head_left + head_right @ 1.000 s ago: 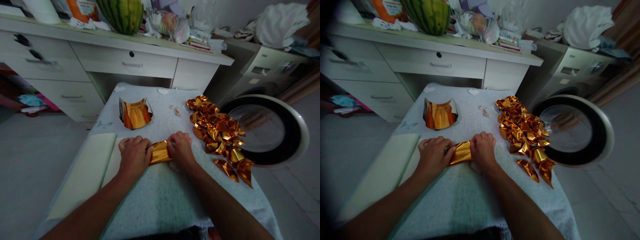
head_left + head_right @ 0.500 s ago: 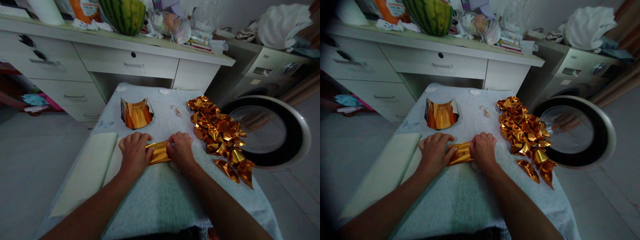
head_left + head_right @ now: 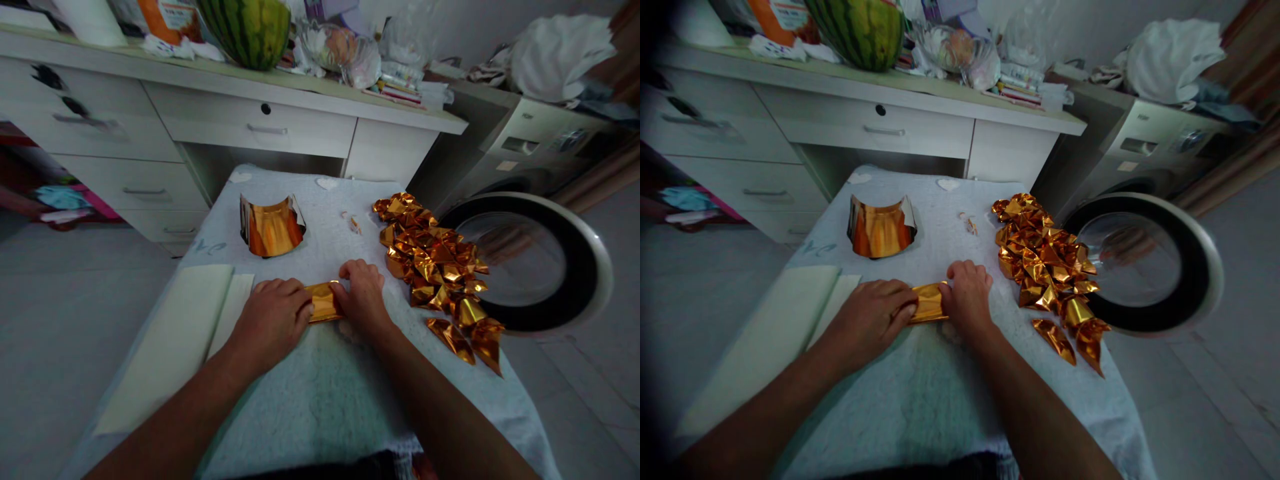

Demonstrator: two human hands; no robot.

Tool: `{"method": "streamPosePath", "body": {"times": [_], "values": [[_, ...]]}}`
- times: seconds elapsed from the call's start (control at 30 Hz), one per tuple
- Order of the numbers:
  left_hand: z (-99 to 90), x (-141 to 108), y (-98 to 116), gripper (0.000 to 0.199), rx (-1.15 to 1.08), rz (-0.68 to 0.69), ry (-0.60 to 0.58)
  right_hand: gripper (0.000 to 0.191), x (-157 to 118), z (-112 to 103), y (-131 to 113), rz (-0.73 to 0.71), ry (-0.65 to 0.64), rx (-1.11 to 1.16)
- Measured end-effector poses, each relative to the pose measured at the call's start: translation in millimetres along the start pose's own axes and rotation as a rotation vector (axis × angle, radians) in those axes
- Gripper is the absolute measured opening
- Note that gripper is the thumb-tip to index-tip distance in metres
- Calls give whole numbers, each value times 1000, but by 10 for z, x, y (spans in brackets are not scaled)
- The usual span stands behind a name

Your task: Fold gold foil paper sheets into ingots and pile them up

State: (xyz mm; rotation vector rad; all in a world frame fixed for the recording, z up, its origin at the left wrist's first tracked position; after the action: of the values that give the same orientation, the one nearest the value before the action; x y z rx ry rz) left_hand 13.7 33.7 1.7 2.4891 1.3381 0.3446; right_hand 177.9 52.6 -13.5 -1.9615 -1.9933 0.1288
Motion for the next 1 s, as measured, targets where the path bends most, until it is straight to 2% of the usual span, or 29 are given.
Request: {"method": "streamPosePath", "body": {"times": [0.1, 0.17, 0.33, 0.53, 0.73, 0.87, 1.0], "values": [[25, -70, 115, 25, 141, 33, 14, 9, 29, 1, -45, -113, -57, 36], [52, -105, 176, 23, 222, 31, 22, 15, 52, 14, -75, -206, -113, 40], [90, -149, 258, 30, 270, 34, 26, 24, 71, -9, -102, -326, -179, -5], [148, -164, 290, 37, 199, 60, 5, 23, -49, -145, -181, -333, -172, -145], [276, -230, 337, 62, 211, 76, -17, 18, -124, -195, -258, -332, -182, -208], [360, -303, 340, 60, 220, 87, 31, 19, -156, -184, -276, -332, -195, -245], [396, -349, 327, 63, 235, 86, 26, 25, -193, -158, -262, -313, -194, -247]]}}
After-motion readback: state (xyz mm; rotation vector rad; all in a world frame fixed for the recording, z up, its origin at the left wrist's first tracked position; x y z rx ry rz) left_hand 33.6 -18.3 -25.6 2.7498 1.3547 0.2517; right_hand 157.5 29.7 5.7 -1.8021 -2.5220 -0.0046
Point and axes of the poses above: each hand's wrist, its own x-axis towards the middle knuckle, its own z-axis out of the palm, y = z × x, the point moved 4 cm from there along x, towards the middle knuckle, and after that the axes turned 6 degrees about -x, right-handed, at the moved point
